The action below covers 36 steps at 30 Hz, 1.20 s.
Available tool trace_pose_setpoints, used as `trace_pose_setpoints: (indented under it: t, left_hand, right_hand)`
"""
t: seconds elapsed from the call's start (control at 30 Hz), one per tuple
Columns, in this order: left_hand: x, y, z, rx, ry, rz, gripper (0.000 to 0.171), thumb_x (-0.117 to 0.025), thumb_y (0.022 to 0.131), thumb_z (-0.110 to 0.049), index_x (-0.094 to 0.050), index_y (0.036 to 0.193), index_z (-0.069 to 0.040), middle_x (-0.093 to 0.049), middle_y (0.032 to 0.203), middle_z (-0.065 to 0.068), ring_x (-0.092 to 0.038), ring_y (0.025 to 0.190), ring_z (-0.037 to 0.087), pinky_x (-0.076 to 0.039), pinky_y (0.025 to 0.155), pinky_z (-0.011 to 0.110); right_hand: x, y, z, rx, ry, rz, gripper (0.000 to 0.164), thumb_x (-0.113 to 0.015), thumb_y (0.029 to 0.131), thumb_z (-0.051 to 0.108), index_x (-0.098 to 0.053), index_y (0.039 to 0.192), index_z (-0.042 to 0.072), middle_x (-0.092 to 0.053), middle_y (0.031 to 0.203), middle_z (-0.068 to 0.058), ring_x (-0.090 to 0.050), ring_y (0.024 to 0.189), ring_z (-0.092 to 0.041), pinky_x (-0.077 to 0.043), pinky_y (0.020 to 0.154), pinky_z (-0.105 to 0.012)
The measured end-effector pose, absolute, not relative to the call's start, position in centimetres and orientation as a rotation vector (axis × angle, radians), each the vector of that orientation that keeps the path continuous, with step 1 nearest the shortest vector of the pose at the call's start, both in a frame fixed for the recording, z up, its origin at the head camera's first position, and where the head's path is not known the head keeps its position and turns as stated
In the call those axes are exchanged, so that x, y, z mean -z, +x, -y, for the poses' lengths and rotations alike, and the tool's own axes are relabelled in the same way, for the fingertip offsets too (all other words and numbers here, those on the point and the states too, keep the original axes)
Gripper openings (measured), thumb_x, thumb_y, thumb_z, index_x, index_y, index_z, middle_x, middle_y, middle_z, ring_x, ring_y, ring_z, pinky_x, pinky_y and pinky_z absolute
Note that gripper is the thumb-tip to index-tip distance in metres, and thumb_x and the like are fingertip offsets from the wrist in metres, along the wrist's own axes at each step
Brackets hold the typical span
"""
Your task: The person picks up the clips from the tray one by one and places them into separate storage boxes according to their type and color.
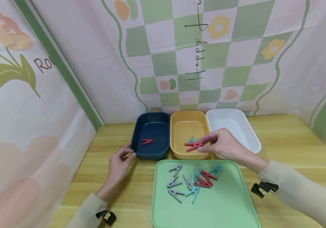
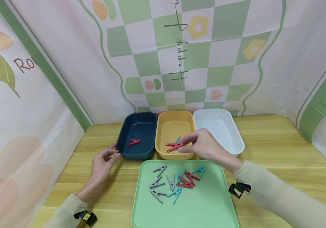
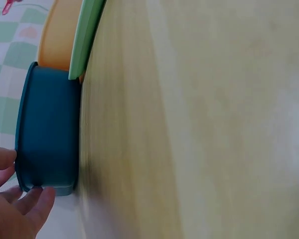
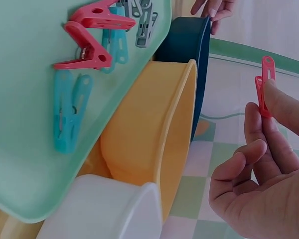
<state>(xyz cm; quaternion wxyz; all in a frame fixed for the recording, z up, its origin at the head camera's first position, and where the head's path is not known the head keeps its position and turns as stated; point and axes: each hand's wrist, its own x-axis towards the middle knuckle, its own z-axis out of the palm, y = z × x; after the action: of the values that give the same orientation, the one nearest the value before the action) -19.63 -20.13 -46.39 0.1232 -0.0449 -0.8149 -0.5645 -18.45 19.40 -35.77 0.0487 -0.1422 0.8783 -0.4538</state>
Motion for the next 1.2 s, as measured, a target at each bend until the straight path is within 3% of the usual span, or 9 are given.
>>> trace_pose_setpoints:
  t: [0.5,0.73,0.97,1.2]
  left_hand:
    - [46.2,-19.8,20.2,1.651,-0.140,2.380,0.008,-0.077,0.095,0.001,-0.074,0.102,0.002,-0.062,0.146,0.012,-0.064,0.128,0.032,-0.058,0.097,0.039]
    - [46.1,-20.0,20.3,1.625,-0.155,2.398,0.009,-0.077,0.095,0.000,-0.075,0.102,0.004,-0.063,0.145,0.012,-0.064,0.127,0.033,-0.058,0.097,0.043]
    - [46.1,-20.1,20.4,1.624,-0.167,2.402,0.007,-0.078,0.096,-0.002,-0.076,0.102,0.001,-0.064,0.144,0.012,-0.064,0.127,0.032,-0.058,0.098,0.045]
    - [45.5,-19.9,20.5,1.598,-0.148,2.436,0.005,-0.078,0.096,-0.005,-0.077,0.100,-0.002,-0.065,0.143,0.011,-0.066,0.125,0.031,-0.058,0.098,0.045]
  right_hand:
    - [34.9,-21.4,-15.6,1.404,-0.462,-2.656,0.019,-0.089,0.087,0.018,-0.083,0.101,0.007,-0.078,0.092,-0.004,-0.064,0.081,-0.024,-0.050,0.064,-0.030]
    - [34.5,-23.3,-13.5,1.421,-0.468,-2.647,0.019,-0.090,0.087,0.018,-0.083,0.101,0.008,-0.079,0.094,-0.003,-0.067,0.094,-0.026,-0.055,0.070,-0.034]
    - [34.0,-24.6,-11.6,1.369,-0.483,-2.686,0.017,-0.091,0.086,0.023,-0.084,0.098,0.013,-0.078,0.092,0.001,-0.065,0.083,-0.022,-0.047,0.064,-0.032]
    - [34.1,-25.8,-9.6,1.374,-0.498,-2.666,0.017,-0.091,0.086,0.021,-0.084,0.099,0.012,-0.077,0.095,0.000,-0.064,0.089,-0.022,-0.051,0.073,-0.033]
